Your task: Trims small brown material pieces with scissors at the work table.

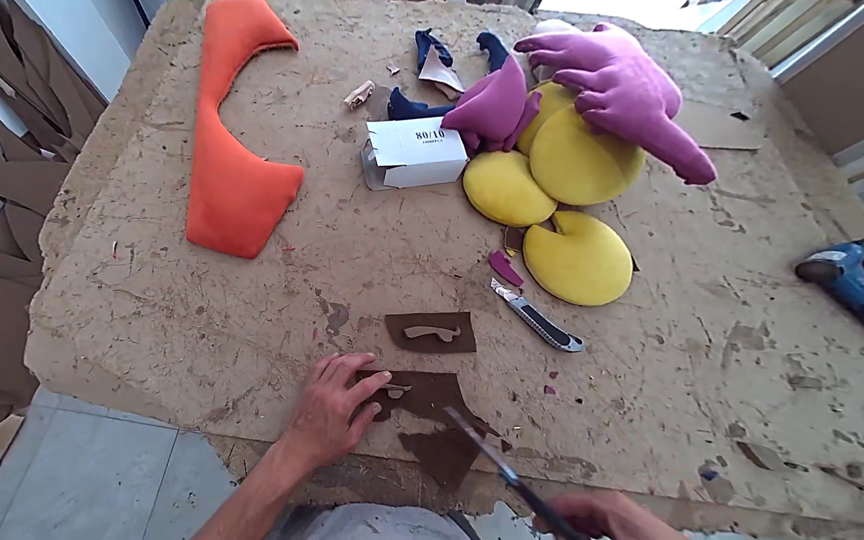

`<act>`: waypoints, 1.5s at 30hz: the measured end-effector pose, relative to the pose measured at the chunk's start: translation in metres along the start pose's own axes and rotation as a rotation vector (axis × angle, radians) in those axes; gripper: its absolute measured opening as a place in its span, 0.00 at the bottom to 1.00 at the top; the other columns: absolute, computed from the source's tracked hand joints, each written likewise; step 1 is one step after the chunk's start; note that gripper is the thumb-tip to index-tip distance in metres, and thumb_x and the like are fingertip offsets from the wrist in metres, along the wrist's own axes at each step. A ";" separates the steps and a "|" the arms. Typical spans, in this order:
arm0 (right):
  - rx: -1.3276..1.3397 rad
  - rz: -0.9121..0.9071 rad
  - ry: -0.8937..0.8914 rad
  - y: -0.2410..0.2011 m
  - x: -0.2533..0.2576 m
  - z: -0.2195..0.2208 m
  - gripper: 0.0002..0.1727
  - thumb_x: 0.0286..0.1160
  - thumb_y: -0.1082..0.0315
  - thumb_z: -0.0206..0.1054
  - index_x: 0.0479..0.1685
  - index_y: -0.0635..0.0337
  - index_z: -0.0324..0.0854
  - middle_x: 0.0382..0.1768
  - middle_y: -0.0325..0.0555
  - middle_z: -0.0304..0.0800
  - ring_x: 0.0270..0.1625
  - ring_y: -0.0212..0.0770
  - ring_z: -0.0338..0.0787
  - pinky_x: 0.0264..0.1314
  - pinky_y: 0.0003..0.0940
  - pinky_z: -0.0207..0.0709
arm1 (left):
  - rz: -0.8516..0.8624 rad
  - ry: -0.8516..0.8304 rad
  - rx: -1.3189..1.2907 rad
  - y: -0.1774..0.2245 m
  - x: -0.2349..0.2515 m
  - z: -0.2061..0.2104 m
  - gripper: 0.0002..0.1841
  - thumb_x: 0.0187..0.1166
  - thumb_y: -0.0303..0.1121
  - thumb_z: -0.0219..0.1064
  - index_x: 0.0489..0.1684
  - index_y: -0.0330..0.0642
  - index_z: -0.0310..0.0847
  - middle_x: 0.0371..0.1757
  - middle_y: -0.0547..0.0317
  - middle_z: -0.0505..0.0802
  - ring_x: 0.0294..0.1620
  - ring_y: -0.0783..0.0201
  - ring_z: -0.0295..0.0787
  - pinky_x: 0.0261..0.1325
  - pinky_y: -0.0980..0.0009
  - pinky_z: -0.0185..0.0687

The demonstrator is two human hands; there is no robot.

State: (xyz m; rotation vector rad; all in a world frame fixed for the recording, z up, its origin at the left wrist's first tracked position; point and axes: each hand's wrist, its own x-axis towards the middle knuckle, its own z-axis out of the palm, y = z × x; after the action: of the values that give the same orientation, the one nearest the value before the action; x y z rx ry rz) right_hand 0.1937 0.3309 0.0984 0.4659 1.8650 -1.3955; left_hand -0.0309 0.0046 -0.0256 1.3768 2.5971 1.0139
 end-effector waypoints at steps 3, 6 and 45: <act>0.000 0.080 -0.203 -0.003 0.037 -0.003 0.33 0.57 0.30 0.76 0.45 0.50 0.90 0.27 0.33 0.88 0.24 0.29 0.82 0.24 0.29 0.74 | 0.043 -0.085 -0.060 -0.003 0.010 0.001 0.18 0.83 0.48 0.64 0.70 0.73 0.86 0.81 0.62 0.80 0.85 0.62 0.71 0.87 0.46 0.64; 0.041 0.193 -0.295 -0.006 0.057 -0.013 0.31 0.54 0.30 0.79 0.41 0.48 0.89 0.25 0.33 0.88 0.21 0.28 0.82 0.18 0.24 0.71 | 0.059 -0.140 -0.084 -0.004 0.013 -0.003 0.17 0.82 0.48 0.65 0.67 0.75 0.88 0.83 0.62 0.78 0.86 0.61 0.68 0.87 0.45 0.61; -0.259 -0.019 -0.123 -0.013 0.102 -0.007 0.24 0.63 0.39 0.76 0.33 0.53 0.90 0.21 0.32 0.85 0.23 0.28 0.82 0.29 0.30 0.76 | 0.011 -0.272 -0.005 -0.003 0.022 -0.011 0.21 0.72 0.54 0.75 0.67 0.83 0.87 0.92 0.65 0.68 0.93 0.57 0.55 0.85 0.45 0.60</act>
State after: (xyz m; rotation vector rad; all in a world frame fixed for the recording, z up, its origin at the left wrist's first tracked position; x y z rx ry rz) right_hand 0.1156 0.3187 0.0321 0.2284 1.9182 -1.1462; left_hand -0.0499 0.0137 -0.0131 1.4172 2.3904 0.7716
